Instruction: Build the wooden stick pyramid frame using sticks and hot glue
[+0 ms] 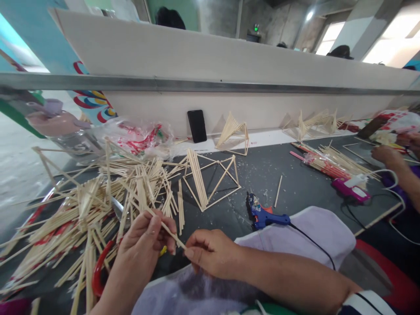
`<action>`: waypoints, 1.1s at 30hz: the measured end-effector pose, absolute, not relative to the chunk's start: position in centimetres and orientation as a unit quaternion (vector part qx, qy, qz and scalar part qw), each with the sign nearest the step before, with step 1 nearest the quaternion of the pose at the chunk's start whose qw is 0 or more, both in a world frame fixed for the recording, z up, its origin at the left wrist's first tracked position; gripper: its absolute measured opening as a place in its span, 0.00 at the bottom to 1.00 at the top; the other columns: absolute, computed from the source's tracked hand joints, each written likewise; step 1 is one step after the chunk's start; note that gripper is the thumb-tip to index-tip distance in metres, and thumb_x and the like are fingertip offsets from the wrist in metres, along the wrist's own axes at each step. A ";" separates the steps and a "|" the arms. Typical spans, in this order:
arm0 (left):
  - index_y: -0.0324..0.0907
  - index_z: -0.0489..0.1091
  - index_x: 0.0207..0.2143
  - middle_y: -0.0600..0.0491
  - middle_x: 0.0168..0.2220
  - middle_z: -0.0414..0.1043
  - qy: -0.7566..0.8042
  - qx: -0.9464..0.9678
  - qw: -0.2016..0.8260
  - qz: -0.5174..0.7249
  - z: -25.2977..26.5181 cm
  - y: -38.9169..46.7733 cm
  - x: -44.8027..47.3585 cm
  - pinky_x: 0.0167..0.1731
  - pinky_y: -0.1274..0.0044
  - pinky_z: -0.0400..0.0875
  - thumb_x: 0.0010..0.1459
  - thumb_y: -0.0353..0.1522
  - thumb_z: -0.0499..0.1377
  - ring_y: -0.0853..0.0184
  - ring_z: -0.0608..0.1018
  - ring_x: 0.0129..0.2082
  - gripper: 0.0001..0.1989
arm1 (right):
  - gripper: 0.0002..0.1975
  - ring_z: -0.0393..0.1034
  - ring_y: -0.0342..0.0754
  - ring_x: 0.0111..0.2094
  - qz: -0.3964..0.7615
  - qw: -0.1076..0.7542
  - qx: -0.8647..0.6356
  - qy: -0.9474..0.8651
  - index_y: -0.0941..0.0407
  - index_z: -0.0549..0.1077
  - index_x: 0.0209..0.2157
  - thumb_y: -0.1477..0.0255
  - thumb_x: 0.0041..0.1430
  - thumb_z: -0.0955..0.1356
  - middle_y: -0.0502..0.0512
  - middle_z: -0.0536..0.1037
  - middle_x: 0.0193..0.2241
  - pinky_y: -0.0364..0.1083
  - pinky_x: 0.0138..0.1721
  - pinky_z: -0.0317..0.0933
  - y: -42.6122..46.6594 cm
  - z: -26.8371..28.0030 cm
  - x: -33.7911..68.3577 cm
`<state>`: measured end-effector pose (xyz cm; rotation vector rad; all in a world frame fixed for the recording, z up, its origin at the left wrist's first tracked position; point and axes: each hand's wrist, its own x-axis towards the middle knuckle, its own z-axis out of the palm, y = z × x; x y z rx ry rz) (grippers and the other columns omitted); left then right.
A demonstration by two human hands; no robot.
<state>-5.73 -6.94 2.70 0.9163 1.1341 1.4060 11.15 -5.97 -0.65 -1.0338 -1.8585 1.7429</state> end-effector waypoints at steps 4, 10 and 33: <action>0.43 0.61 0.33 0.57 0.26 0.70 0.467 0.414 0.542 0.564 2.3 -7.3 -4.8 0.16 0.80 0.67 0.55 0.35 0.57 0.72 0.71 0.16 0.07 | 0.10 0.59 0.36 0.17 0.594 0.212 -0.381 -0.676 0.58 0.69 0.32 0.66 0.58 0.63 0.45 0.69 0.20 0.35 0.18 0.51 -5.8 -1.0 11.1; 0.41 0.62 0.31 0.56 0.25 0.70 0.470 0.429 0.531 0.560 2.6 -7.5 -4.0 0.19 0.81 0.67 0.53 0.32 0.58 0.73 0.71 0.17 0.06 | 0.10 0.60 0.35 0.17 0.547 0.212 -0.384 -0.713 0.58 0.68 0.29 0.69 0.60 0.60 0.46 0.69 0.20 0.34 0.18 0.51 -5.7 -0.5 11.3; 0.40 0.64 0.26 0.57 0.21 0.66 0.513 0.485 0.488 0.512 2.9 -7.7 -4.2 0.16 0.82 0.63 0.55 0.34 0.56 0.75 0.68 0.14 0.08 | 0.12 0.63 0.37 0.16 0.565 0.149 -0.322 -0.745 0.58 0.68 0.28 0.73 0.61 0.57 0.45 0.67 0.17 0.35 0.21 0.56 -5.4 -0.7 11.8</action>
